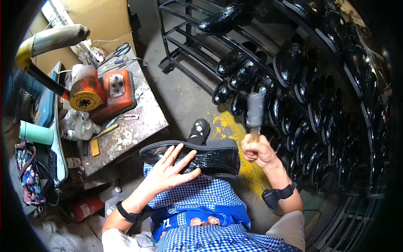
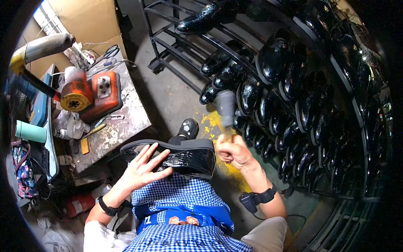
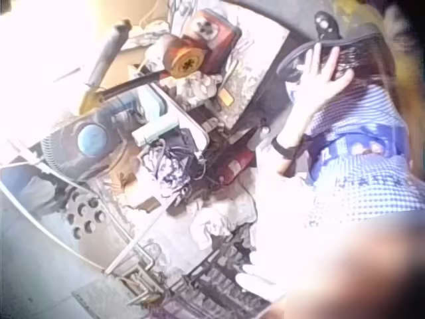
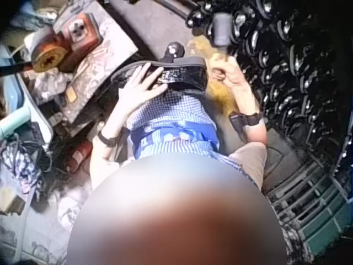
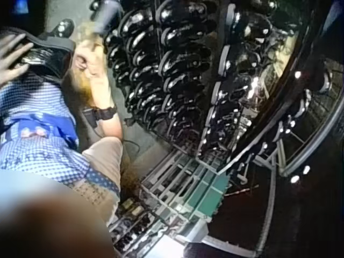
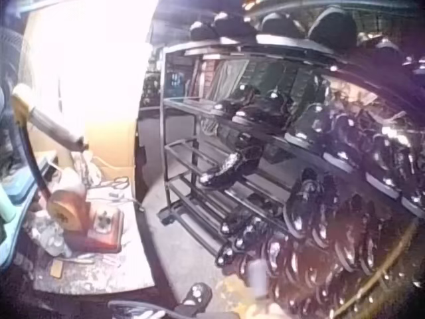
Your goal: Hammering and inspecting the seams and soles of finished black leather shoes.
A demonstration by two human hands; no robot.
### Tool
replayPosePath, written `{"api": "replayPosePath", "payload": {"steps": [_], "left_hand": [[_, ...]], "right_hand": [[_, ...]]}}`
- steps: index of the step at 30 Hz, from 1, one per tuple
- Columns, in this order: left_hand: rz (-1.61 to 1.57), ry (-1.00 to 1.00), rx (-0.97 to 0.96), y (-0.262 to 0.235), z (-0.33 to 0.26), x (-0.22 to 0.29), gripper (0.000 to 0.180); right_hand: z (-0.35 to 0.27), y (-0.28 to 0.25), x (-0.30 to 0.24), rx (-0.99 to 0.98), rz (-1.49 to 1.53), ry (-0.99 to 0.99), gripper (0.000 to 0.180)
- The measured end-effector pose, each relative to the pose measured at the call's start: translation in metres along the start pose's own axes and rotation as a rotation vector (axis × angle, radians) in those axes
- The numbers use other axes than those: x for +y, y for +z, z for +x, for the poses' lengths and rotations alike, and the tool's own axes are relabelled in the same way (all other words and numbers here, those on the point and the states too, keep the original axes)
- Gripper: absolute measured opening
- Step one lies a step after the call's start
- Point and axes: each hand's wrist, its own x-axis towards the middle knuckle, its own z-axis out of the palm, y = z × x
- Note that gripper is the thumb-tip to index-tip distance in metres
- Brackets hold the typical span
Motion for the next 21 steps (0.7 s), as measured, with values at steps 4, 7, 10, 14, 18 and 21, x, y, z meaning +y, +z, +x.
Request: {"api": "replayPosePath", "payload": {"steps": [4,7,10,14,18,21], "left_hand": [[-0.035,-0.051,0.062,0.003,0.001,-0.008,0.035],[-0.116,-0.116,-0.011,0.007,0.0,-0.017,0.057],[-0.136,-0.168,0.023,0.009,0.001,-0.021,0.062],[-0.408,-0.278,0.096,0.008,0.004,-0.027,0.061],[-0.793,-0.563,0.223,0.01,-0.002,-0.038,0.063],[-1.101,-0.778,0.433,0.004,0.0,-0.045,0.07]], "right_hand": [[-0.006,-0.02,0.0,-0.005,0.534,-0.269,0.015],[-0.009,-0.042,0.01,0.108,0.53,-0.31,0.016],[-0.013,-0.052,0.036,0.307,0.532,-0.195,0.018],[-0.018,-0.048,0.067,0.532,0.425,-0.119,0.014],[-0.012,-0.037,0.096,0.665,0.362,-0.118,0.02],[-0.012,-0.032,0.118,0.742,0.362,-0.146,0.027]]}}
